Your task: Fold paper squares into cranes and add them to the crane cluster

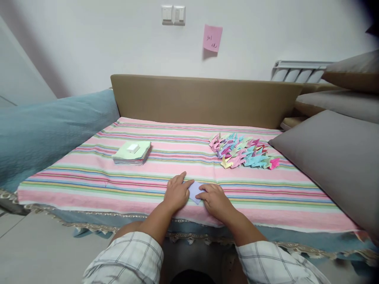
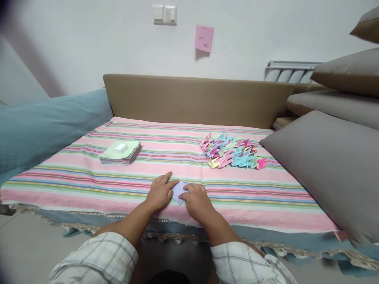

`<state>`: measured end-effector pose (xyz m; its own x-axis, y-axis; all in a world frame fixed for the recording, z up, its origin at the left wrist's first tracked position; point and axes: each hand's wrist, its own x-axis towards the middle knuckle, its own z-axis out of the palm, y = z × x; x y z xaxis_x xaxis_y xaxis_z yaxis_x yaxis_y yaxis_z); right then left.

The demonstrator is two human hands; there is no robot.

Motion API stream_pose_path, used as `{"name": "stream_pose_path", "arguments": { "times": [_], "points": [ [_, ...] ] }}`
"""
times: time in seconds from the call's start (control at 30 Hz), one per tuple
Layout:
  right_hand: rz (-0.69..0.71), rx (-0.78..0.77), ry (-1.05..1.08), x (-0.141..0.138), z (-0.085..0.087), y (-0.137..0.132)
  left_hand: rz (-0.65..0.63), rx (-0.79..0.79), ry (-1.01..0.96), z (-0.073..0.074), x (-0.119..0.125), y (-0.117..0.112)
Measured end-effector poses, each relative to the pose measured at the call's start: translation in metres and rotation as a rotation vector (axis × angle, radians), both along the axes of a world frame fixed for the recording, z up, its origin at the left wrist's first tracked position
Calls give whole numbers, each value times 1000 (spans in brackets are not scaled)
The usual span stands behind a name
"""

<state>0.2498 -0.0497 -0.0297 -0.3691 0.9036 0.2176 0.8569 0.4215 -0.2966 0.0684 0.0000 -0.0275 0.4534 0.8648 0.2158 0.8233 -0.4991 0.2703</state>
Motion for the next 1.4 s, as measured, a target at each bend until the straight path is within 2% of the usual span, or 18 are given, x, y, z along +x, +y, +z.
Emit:
{"name": "stream_pose_path", "arguments": {
  "times": [0.4,0.5,0.63,0.9,1.27,1.4],
  "points": [
    [7,-17,60,2,-3,3,-38,-12,-170,11,-25,-1],
    [4,-21,76,2,-3,5,-62,-28,-226,13,-23,-7],
    [0,-26,131,2,-1,6,-123,-9,-174,12,-17,-15],
    [-113,5,188,4,0,10,-123,-7,-154,7,-16,-14],
    [-167,-87,232,4,9,8,-54,19,-212,5,-20,-7],
    [-159,-32,212,3,5,8,-61,38,-220,5,-20,-8]
  ]
}}
